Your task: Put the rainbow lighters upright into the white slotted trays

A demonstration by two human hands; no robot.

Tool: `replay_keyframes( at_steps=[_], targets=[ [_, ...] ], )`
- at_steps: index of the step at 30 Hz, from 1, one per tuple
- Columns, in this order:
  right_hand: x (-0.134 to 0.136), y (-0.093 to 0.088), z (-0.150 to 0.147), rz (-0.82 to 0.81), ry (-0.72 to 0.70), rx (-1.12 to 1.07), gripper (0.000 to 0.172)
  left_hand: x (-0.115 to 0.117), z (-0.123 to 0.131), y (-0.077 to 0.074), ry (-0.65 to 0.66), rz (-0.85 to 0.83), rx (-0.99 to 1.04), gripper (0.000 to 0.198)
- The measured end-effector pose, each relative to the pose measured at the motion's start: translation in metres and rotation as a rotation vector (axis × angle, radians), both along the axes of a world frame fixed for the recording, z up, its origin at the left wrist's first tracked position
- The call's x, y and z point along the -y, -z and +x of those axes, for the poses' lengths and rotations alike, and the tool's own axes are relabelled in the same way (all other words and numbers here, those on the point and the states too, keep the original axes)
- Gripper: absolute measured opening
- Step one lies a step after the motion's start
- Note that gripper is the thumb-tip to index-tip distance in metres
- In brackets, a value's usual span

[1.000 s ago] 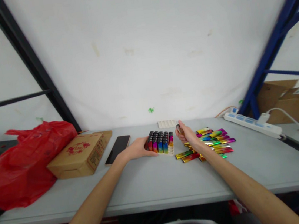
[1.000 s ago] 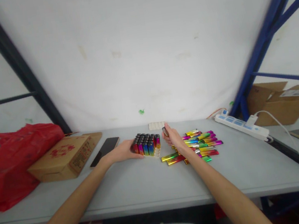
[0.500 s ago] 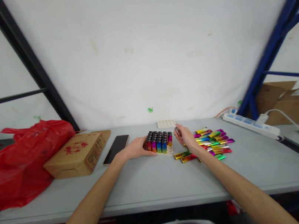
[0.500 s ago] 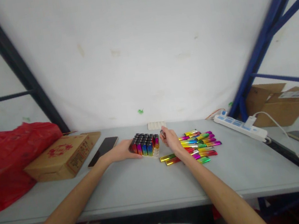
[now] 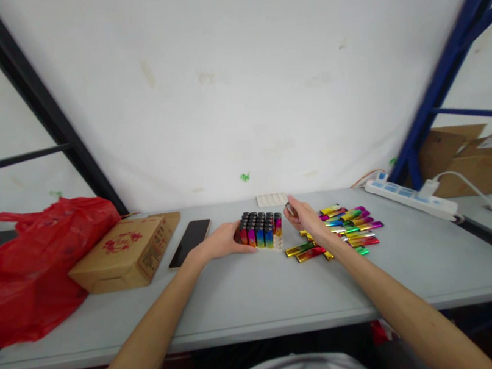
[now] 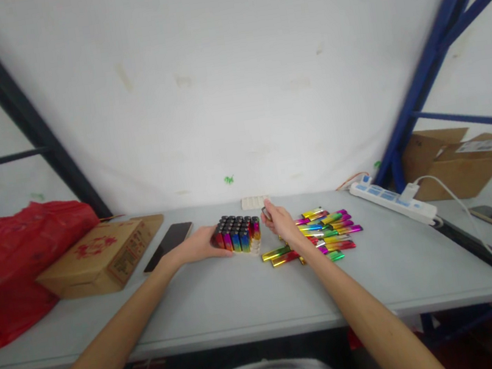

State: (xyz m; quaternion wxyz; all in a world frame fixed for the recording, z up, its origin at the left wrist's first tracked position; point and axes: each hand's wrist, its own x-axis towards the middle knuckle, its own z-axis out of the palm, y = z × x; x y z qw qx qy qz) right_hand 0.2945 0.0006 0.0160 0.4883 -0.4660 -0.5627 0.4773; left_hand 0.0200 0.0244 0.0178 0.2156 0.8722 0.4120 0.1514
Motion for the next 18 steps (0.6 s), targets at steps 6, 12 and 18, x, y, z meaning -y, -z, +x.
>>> replay_keyframes(
  at_steps=[6, 12, 18],
  targets=[
    [0.014, -0.019, 0.008, 0.26, -0.129, 0.169, 0.055, -0.002, 0.0, 0.002, 0.0, 0.006, -0.011, 0.071],
    [0.03, -0.034, 0.01, 0.508, -0.131, 0.535, 0.04, -0.003, 0.0, 0.003, 0.014, -0.003, -0.03, 0.069],
    [0.028, -0.032, 0.012, 0.516, -0.06, 0.732, 0.03, -0.001, 0.0, 0.002, 0.005, -0.001, -0.017, 0.068]
  ],
)
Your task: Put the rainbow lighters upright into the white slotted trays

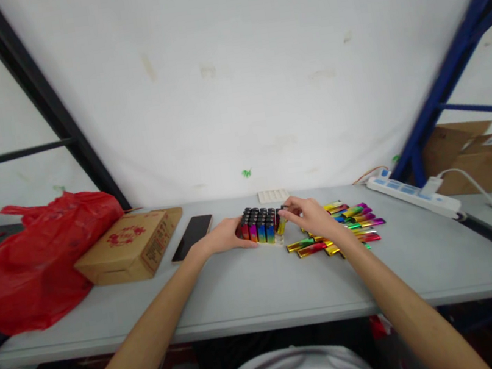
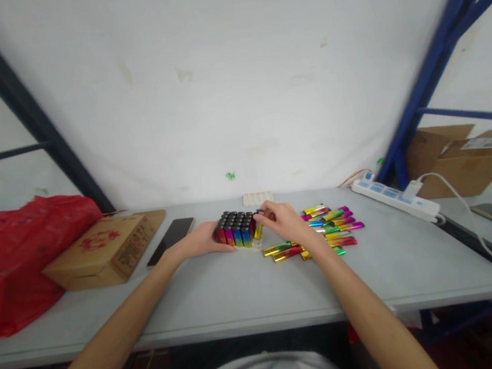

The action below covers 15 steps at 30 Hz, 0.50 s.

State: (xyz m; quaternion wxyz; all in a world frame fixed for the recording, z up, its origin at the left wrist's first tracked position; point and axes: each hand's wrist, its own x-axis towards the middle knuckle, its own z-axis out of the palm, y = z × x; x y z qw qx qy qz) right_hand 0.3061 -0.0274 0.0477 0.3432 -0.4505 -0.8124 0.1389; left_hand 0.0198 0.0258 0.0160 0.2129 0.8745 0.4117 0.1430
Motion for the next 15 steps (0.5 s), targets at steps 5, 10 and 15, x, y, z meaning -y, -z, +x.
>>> replay_keyframes(
  at_steps=[5, 10, 15],
  targets=[
    [-0.0031, 0.0053, 0.0019, -0.1, -0.048, 0.012, 0.024, -0.0002, 0.0, 0.0003, 0.012, -0.008, 0.006, 0.07],
    [-0.0011, 0.0034, 0.0045, -0.184, -0.117, -0.005, 0.03, 0.0013, 0.0008, -0.0013, 0.0, -0.003, 0.009, 0.071],
    [-0.0046, 0.0063, 0.0059, -0.184, -0.123, 0.071, 0.034, 0.0026, 0.001, -0.0021, -0.014, -0.01, 0.014, 0.072]
  ],
)
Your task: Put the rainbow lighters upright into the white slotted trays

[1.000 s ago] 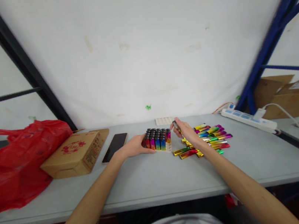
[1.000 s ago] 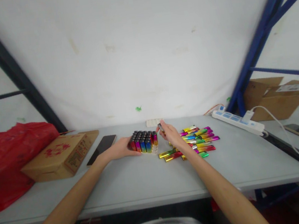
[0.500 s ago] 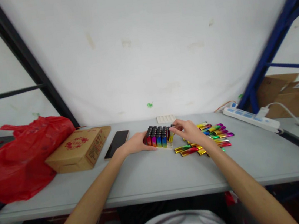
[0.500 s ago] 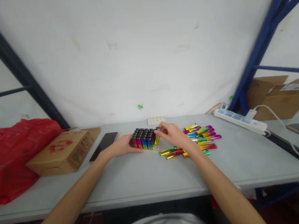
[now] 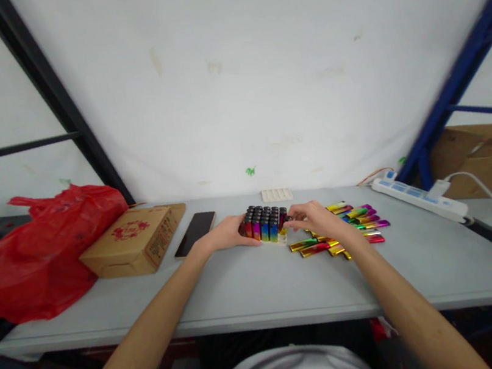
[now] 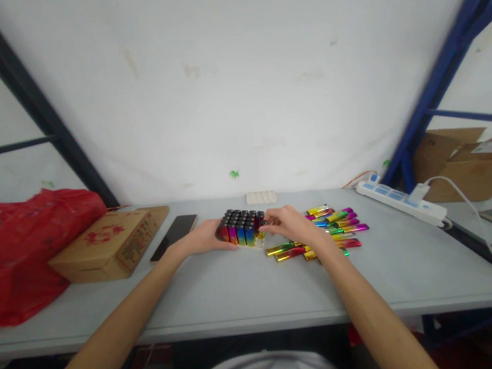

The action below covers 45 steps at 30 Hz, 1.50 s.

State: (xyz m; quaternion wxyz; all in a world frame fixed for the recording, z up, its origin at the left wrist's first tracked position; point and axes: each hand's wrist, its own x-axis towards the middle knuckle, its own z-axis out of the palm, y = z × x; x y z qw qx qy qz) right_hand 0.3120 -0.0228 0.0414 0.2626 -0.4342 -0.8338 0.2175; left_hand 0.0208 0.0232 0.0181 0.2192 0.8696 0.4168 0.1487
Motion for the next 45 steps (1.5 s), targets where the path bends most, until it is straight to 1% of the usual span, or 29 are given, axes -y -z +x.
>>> replay_keyframes(
  at_steps=[3, 4, 6, 8, 10, 11, 13, 15, 18, 22, 23, 26, 28, 31, 34, 38, 42, 45],
  targets=[
    [-0.003, 0.007, -0.004, 0.084, 0.137, 0.167, 0.033, 0.0, 0.0, 0.0, 0.001, 0.007, -0.004, 0.073],
    [-0.004, 0.009, -0.005, 0.097, 0.16, 0.217, 0.033, -0.001, -0.001, 0.001, 0.003, 0.009, -0.002, 0.073],
    [-0.005, 0.01, -0.003, 0.091, 0.152, 0.274, 0.037, -0.002, -0.001, 0.002, 0.009, 0.007, 0.0, 0.073],
    [-0.008, 0.007, 0.008, 0.112, 0.161, 0.285, 0.044, -0.003, -0.001, 0.003, 0.01, 0.005, 0.004, 0.072],
    [-0.012, 0.002, 0.025, 0.171, 0.25, 0.281, 0.049, -0.004, -0.002, 0.004, 0.007, 0.009, 0.007, 0.073],
    [-0.015, 0.0, 0.036, 0.199, 0.312, 0.28, 0.048, -0.004, -0.001, 0.005, 0.003, 0.012, 0.003, 0.073],
    [-0.021, -0.001, 0.058, 0.217, 0.424, 0.283, 0.039, -0.004, -0.001, 0.005, -0.006, 0.014, -0.015, 0.073],
    [-0.026, 0.0, 0.078, 0.205, 0.467, 0.306, 0.025, -0.004, -0.001, 0.004, -0.01, 0.013, -0.032, 0.073],
    [-0.026, 0.002, 0.099, 0.114, 0.427, 0.33, 0.018, -0.004, -0.001, 0.004, -0.014, 0.007, -0.028, 0.073],
    [-0.018, 0.001, 0.111, -0.101, 0.341, 0.272, 0.017, -0.003, -0.001, 0.003, -0.019, 0.0, -0.003, 0.072],
    [-0.016, 0.0, 0.113, -0.125, 0.339, 0.268, 0.017, -0.003, -0.001, 0.003, -0.017, -0.001, 0.002, 0.071],
    [-0.011, -0.004, 0.116, -0.123, 0.36, 0.297, 0.016, -0.003, -0.001, 0.004, -0.014, 0.0, 0.007, 0.071],
    [-0.007, -0.008, 0.117, -0.154, 0.353, 0.332, 0.019, -0.003, -0.001, 0.004, -0.014, 0.001, 0.007, 0.072],
    [-0.002, -0.011, 0.114, -0.205, 0.319, 0.399, 0.032, -0.003, -0.001, 0.003, -0.011, -0.004, 0.008, 0.071],
    [-0.002, -0.008, 0.108, -0.188, 0.313, 0.445, 0.035, -0.002, -0.001, 0.003, -0.015, -0.004, 0.009, 0.072],
    [-0.014, 0.002, 0.098, -0.106, 0.277, 0.482, 0.03, -0.003, -0.001, 0.004, -0.014, -0.004, 0.01, 0.073],
    [-0.023, 0.007, 0.091, -0.035, 0.286, 0.408, 0.022, -0.005, -0.002, 0.006, -0.013, 0.006, 0.003, 0.072],
    [-0.024, 0.007, 0.087, -0.009, 0.316, 0.36, 0.021, -0.006, -0.002, 0.007, -0.012, 0.01, -0.004, 0.072]
  ],
)
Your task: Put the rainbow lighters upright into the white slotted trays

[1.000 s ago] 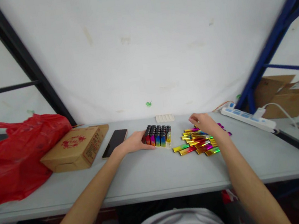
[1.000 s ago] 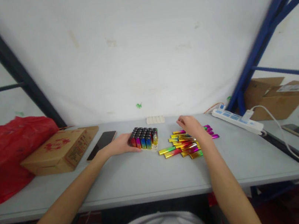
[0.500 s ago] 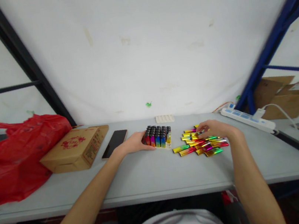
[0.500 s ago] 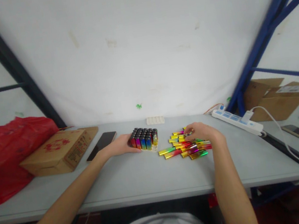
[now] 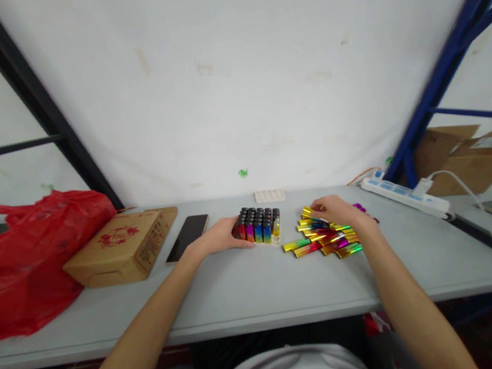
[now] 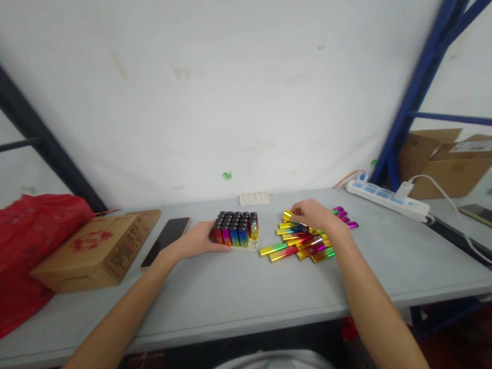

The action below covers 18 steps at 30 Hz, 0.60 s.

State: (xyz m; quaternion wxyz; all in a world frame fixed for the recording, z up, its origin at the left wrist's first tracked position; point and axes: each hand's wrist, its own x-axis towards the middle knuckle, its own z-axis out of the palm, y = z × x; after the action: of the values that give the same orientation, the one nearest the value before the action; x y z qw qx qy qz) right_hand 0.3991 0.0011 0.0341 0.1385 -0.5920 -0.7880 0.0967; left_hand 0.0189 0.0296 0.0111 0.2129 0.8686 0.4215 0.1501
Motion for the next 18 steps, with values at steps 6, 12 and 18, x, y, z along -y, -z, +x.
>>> replay_keyframes(
  at_steps=[6, 12, 18],
  targets=[
    [-0.001, 0.001, -0.012, 0.189, 0.127, -0.096, 0.031, 0.0, 0.0, -0.001, 0.019, 0.018, -0.005, 0.068],
    [-0.006, 0.011, -0.036, 0.297, 0.095, -0.246, 0.03, 0.0, 0.0, -0.001, 0.028, 0.019, -0.005, 0.067],
    [-0.006, 0.018, -0.06, 0.309, 0.136, -0.49, 0.054, -0.001, 0.0, 0.001, 0.016, 0.013, -0.005, 0.073]
  ],
)
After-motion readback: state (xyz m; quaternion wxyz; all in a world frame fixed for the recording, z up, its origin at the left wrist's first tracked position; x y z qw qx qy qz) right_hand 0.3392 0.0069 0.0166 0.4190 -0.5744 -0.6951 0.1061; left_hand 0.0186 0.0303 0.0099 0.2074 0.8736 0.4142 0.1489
